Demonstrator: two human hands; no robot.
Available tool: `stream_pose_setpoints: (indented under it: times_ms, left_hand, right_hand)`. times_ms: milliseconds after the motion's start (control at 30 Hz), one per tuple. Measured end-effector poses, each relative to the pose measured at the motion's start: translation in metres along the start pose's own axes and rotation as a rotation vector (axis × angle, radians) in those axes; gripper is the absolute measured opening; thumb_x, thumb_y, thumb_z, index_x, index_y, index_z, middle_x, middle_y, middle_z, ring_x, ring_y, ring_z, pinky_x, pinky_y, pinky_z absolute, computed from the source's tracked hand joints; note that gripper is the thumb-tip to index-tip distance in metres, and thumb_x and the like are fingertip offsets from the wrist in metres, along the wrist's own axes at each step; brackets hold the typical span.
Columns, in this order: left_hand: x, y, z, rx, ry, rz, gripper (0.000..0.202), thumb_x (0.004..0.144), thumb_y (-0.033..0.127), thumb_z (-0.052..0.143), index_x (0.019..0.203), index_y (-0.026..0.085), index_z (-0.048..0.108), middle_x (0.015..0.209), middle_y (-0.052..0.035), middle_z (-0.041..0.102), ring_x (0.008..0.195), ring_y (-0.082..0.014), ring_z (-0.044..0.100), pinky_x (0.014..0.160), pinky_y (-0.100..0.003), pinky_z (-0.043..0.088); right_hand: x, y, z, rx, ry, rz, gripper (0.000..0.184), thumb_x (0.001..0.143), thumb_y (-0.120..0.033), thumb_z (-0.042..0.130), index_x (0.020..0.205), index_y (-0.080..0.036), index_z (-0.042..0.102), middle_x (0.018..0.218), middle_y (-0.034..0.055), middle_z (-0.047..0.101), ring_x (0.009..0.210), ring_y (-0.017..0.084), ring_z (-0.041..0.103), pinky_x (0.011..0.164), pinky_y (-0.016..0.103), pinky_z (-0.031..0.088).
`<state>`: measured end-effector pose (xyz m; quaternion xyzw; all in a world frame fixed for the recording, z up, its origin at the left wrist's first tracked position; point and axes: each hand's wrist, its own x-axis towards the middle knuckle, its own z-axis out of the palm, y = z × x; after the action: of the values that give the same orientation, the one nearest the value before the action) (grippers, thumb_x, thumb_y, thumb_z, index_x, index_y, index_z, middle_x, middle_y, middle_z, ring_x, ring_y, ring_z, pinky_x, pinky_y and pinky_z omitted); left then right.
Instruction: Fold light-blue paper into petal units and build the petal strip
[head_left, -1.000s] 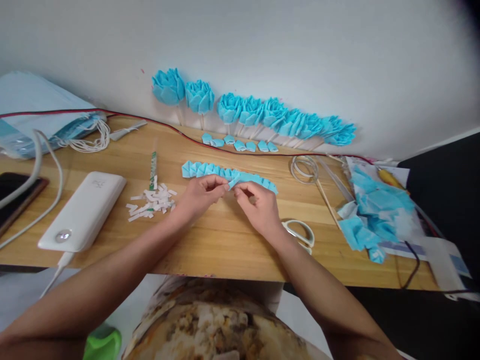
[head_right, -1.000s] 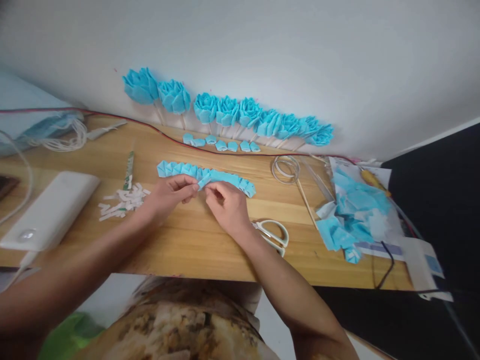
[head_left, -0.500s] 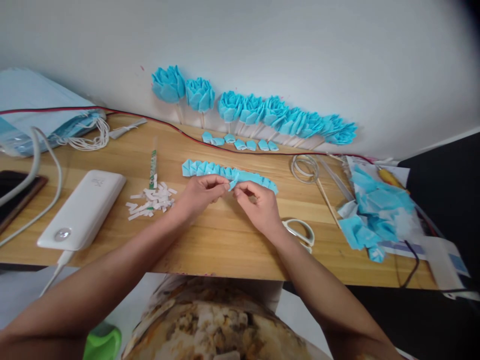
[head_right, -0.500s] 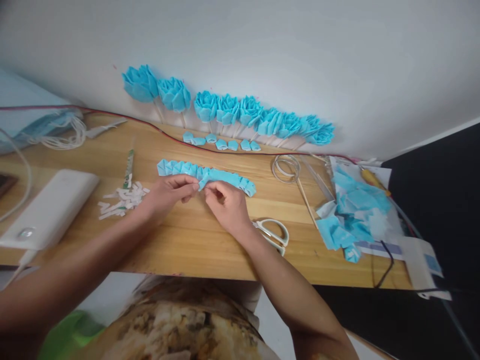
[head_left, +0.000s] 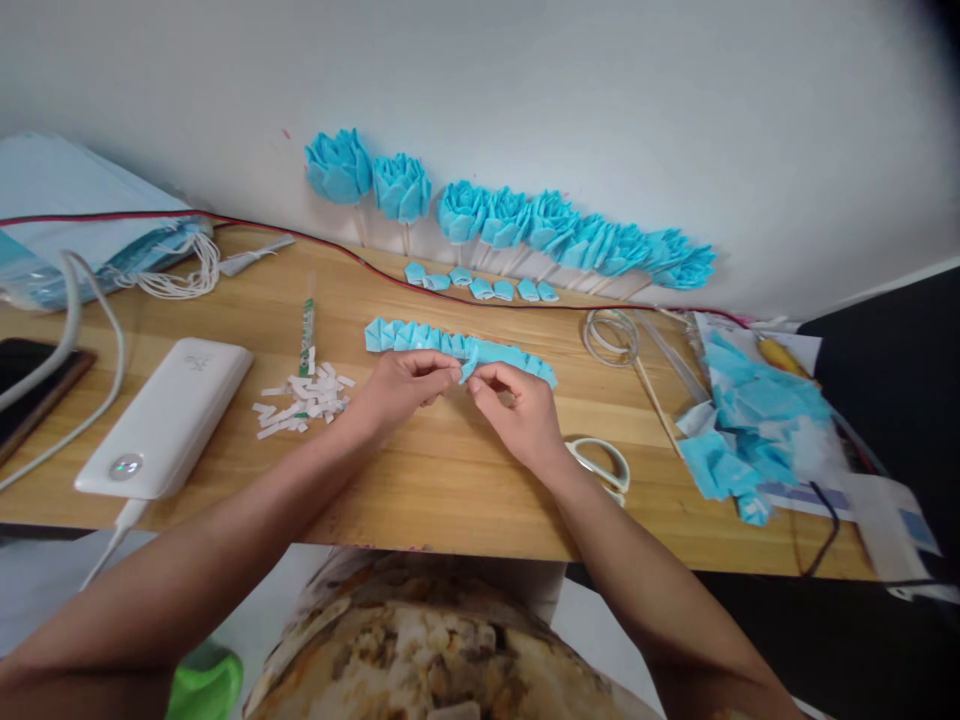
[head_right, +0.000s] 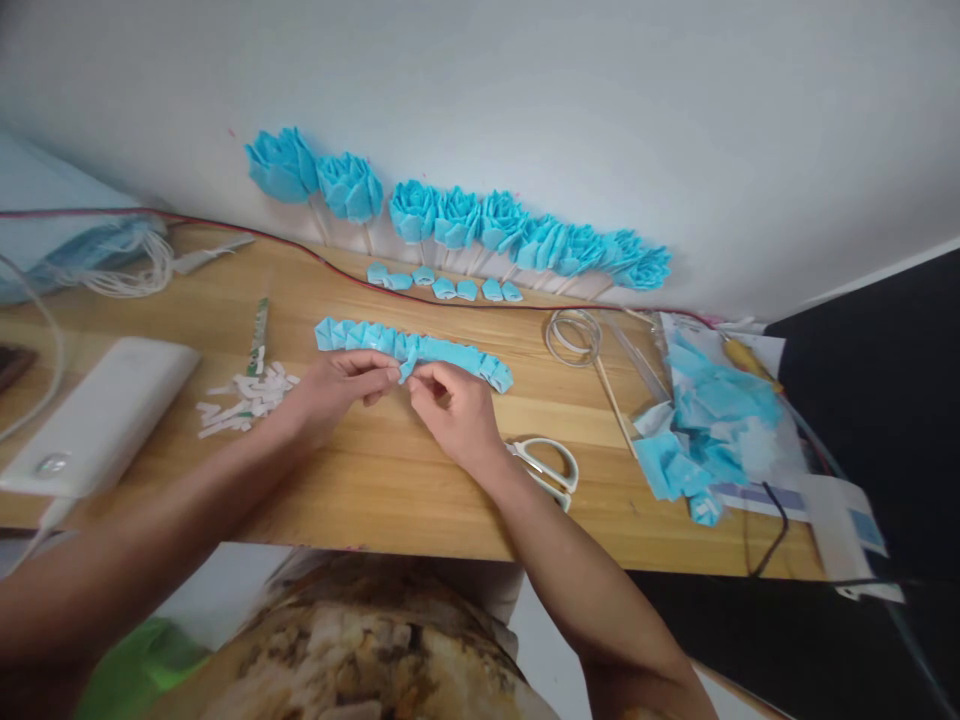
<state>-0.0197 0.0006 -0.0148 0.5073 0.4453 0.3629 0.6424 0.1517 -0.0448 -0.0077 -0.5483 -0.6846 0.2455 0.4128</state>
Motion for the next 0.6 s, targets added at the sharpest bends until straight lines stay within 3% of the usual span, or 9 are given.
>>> stream_pose_setpoints:
  times_ms: [600]
  left_hand:
    - [-0.0015,0.0023,-0.0016,0.037,0.005,0.006,0.023,0.066,0.037,0.073,0.077,0.017,0.075,0.054,0.0044,0.05,0.051,-0.0081,0.039,0.053,-0.024,0.028]
  right_hand:
    - [-0.0006,-0.0013,-0.001,0.018,-0.016,-0.006,0.015,0.088,-0.022,0.055,0.076,-0.021,0.064,0.076,-0.0008,0.07,0.07,0.013,0.061,0.071,0.027,0.048]
